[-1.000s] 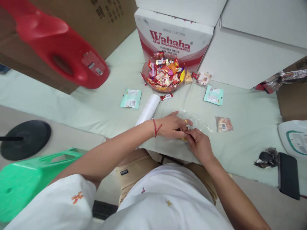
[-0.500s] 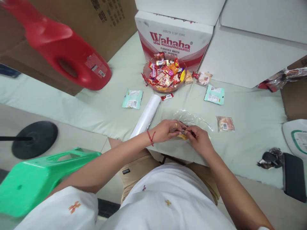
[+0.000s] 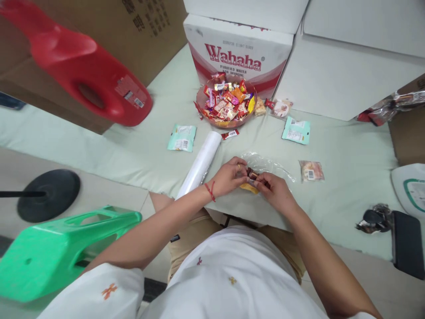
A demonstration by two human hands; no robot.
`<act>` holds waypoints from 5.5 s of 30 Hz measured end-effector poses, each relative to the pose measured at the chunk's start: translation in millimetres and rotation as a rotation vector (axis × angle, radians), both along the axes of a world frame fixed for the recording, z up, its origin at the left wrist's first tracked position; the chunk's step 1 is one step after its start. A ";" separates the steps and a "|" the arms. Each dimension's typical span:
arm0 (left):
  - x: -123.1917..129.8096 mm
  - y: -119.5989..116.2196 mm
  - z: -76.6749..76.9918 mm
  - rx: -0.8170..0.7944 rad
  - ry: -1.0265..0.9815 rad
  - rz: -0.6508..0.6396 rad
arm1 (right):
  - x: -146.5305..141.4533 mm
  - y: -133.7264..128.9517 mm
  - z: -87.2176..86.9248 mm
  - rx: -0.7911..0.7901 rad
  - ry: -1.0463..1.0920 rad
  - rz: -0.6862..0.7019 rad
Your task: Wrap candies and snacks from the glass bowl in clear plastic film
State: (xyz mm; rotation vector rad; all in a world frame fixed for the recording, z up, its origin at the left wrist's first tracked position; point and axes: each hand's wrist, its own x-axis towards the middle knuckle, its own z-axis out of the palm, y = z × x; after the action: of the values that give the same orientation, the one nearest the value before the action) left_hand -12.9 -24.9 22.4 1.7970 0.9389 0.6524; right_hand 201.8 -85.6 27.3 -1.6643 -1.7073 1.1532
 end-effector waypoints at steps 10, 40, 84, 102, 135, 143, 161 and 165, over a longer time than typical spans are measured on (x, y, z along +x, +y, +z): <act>1.6 8.8 5.0 -0.104 0.033 0.028 | 3.5 5.9 5.1 -0.076 0.048 0.028; 30.7 6.4 -2.4 0.344 0.514 0.201 | 4.5 18.9 2.6 -0.177 0.070 -0.005; 44.1 4.7 -20.8 0.536 0.261 -0.313 | 48.5 -44.9 -0.2 -0.109 -0.013 -0.302; 42.3 -0.2 -17.3 0.535 0.169 -0.302 | 93.4 -41.5 -1.4 -0.042 -0.335 -0.085; 49.0 -46.8 -22.0 0.614 0.459 0.165 | 3.1 -18.9 -0.1 0.436 -0.053 0.048; 26.4 -35.5 -14.4 0.413 0.251 0.130 | 4.3 -19.4 -20.6 0.530 -0.085 0.114; -5.0 -5.3 -5.2 0.822 0.262 -0.186 | 0.2 -21.5 -25.8 0.613 -0.298 0.112; -25.6 -10.7 -14.7 0.880 0.268 -0.225 | 1.2 -20.8 -27.9 0.619 -0.243 0.114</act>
State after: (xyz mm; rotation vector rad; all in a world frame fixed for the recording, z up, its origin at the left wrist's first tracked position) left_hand -38.5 -35.7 7.7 2.7778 0.6280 0.7513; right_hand 203.0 -106.4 -0.6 -1.3594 -2.0560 0.3940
